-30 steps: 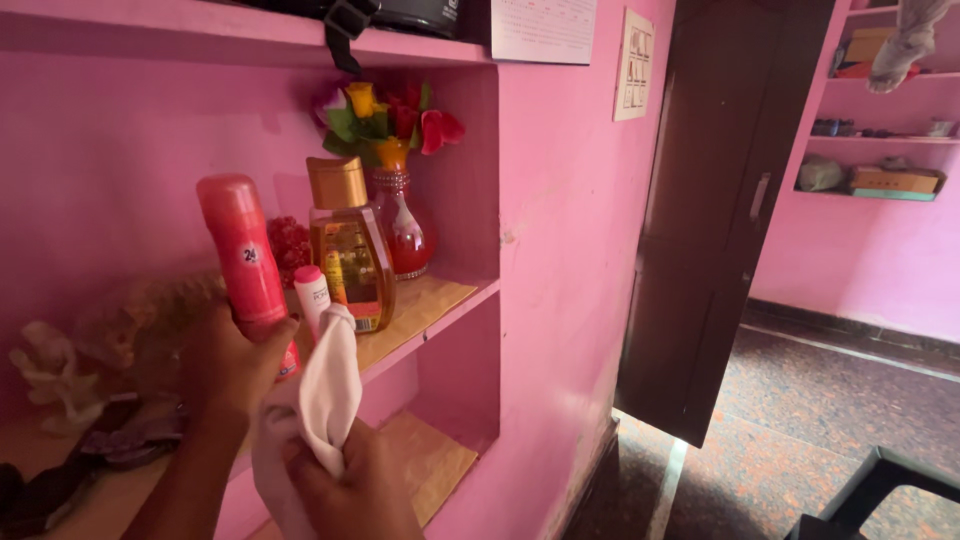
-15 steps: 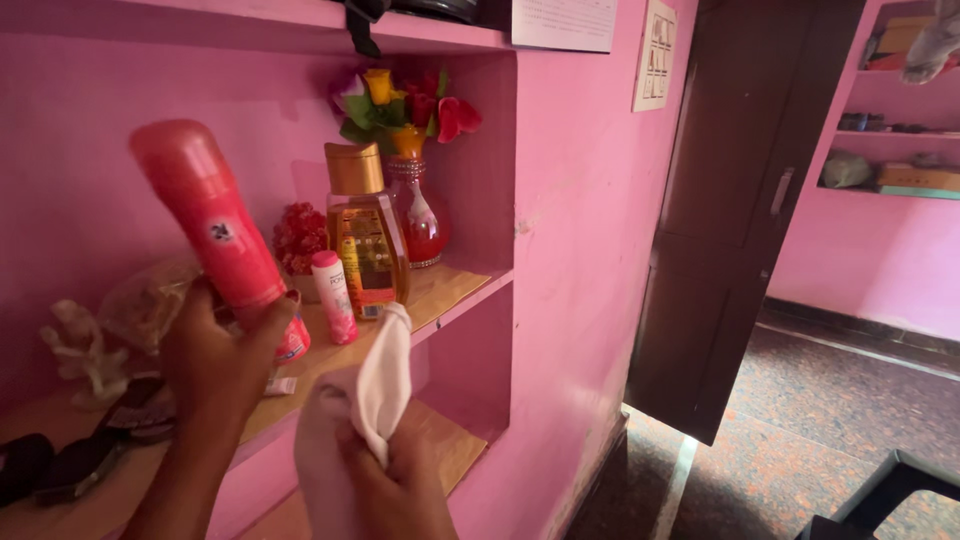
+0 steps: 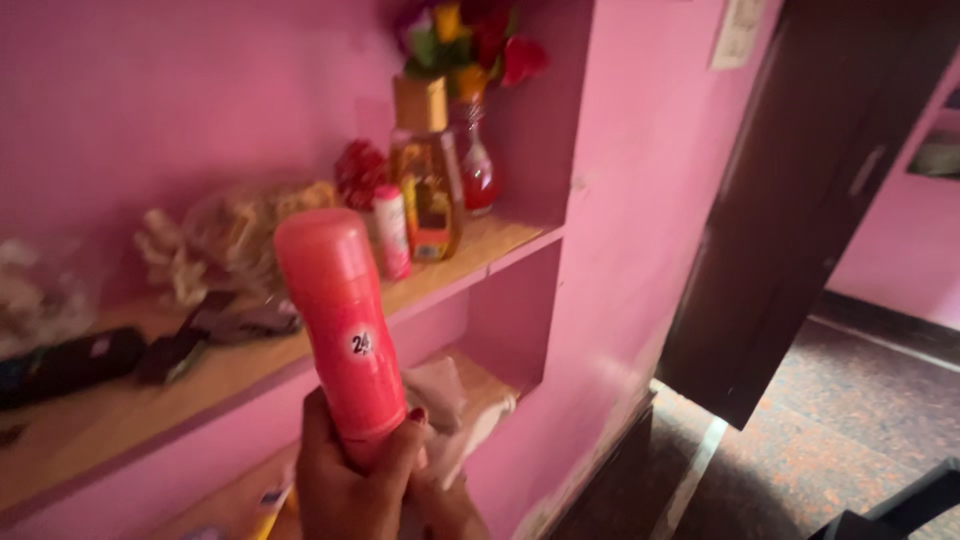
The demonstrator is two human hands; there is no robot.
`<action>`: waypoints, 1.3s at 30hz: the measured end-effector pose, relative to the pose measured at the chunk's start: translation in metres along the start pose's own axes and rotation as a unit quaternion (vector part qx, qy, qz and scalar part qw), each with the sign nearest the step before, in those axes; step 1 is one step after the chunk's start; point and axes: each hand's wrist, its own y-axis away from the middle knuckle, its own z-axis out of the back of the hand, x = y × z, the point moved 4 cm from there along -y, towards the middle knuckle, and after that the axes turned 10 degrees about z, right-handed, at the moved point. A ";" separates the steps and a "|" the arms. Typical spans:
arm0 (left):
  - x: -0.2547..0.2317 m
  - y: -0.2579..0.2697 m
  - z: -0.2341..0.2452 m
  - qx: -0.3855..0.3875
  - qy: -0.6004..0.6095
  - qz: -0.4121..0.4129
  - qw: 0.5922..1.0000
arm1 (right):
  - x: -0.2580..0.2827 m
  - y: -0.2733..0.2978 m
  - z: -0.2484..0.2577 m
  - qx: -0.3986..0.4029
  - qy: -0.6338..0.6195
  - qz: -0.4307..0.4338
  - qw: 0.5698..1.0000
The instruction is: The person wipes various cosmetic bottles and containers on a pink shelf using a white cloth. They handle items one by one, including a green-lidded jar, a white bottle, a small orange tube, and a red aerosol can, wiping each before placing it back on the shelf.
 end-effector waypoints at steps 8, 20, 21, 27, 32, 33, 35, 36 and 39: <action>0.020 0.066 0.011 -0.088 -0.089 -0.078 0.989 | -0.029 0.076 0.029 -0.108 -0.143 -0.252 0.951; 0.036 0.094 0.011 -0.066 -0.002 0.020 0.998 | -0.015 0.111 0.019 -0.184 -0.137 -0.276 0.933; 0.036 0.098 0.013 -0.066 -0.044 0.012 0.997 | -0.014 0.113 0.015 -0.163 -0.141 -0.273 0.937; 0.036 0.109 0.013 -0.114 -0.100 -0.018 0.988 | -0.015 0.128 0.028 -0.244 -0.020 -0.278 0.929; 0.045 0.107 0.014 -0.148 -0.087 -0.009 0.985 | -0.014 0.136 0.047 -0.128 0.264 -0.003 0.956; 0.047 0.106 0.014 -0.131 -0.099 -0.007 0.986 | -0.017 0.144 0.055 -0.154 0.268 -0.012 0.951; 0.051 0.102 0.017 -0.095 -0.124 -0.006 0.988 | -0.021 0.152 0.068 -0.203 0.273 -0.032 0.940; 0.055 0.101 0.015 -0.059 -0.099 0.010 0.993 | -0.017 0.151 0.069 -0.158 0.282 -0.047 0.945; 0.065 0.106 0.016 0.021 -0.035 0.082 0.996 | 0.000 0.144 0.057 -0.013 0.309 -0.103 0.945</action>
